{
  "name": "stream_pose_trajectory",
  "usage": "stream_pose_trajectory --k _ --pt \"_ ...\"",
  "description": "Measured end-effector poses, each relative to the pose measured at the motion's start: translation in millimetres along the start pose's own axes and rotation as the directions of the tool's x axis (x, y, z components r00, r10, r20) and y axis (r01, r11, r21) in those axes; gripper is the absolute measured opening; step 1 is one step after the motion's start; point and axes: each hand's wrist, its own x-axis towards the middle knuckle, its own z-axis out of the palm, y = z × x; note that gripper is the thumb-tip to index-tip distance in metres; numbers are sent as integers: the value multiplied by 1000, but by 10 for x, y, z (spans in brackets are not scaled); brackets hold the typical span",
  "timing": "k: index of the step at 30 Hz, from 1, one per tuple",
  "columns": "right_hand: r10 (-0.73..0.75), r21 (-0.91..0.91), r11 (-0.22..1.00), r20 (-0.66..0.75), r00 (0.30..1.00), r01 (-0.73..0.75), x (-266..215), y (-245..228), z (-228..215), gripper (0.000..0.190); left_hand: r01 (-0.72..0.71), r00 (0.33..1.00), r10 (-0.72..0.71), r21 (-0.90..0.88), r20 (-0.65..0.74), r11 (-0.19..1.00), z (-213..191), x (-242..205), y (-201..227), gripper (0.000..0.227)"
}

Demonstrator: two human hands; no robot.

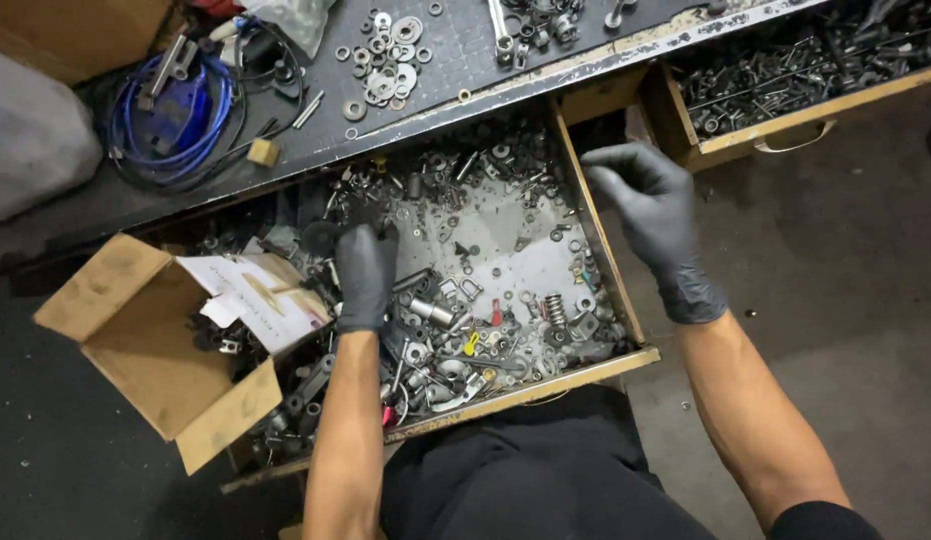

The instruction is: The person sorts through a drawer full of mixed metal hardware, picking up and examining various items such as bolts, nuts, washers, and springs. They transfer some of the sorted parts into a cardboard box placed on the left side of the drawer.

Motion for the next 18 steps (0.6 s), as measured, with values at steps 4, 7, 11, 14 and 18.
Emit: stream_pose_trajectory --k 4,7,11,14,18 --pt "20 11 1000 -41 999 -20 65 -9 -24 23 29 976 33 -280 216 959 -723 -192 550 26" --pt "41 3 999 -2 999 -41 106 63 18 22 332 898 -118 -476 424 815 -827 -278 495 34" --pt "3 -44 999 59 998 0 242 -25 289 21 497 837 -199 -554 510 668 -938 -567 545 32" --pt "-59 11 998 59 997 58 306 -127 466 22 573 812 -221 -664 541 481 -1019 -703 460 39" --pt "-28 4 1000 76 997 28 268 -49 581 24 510 857 -128 -784 500 354 -1385 -866 508 29"
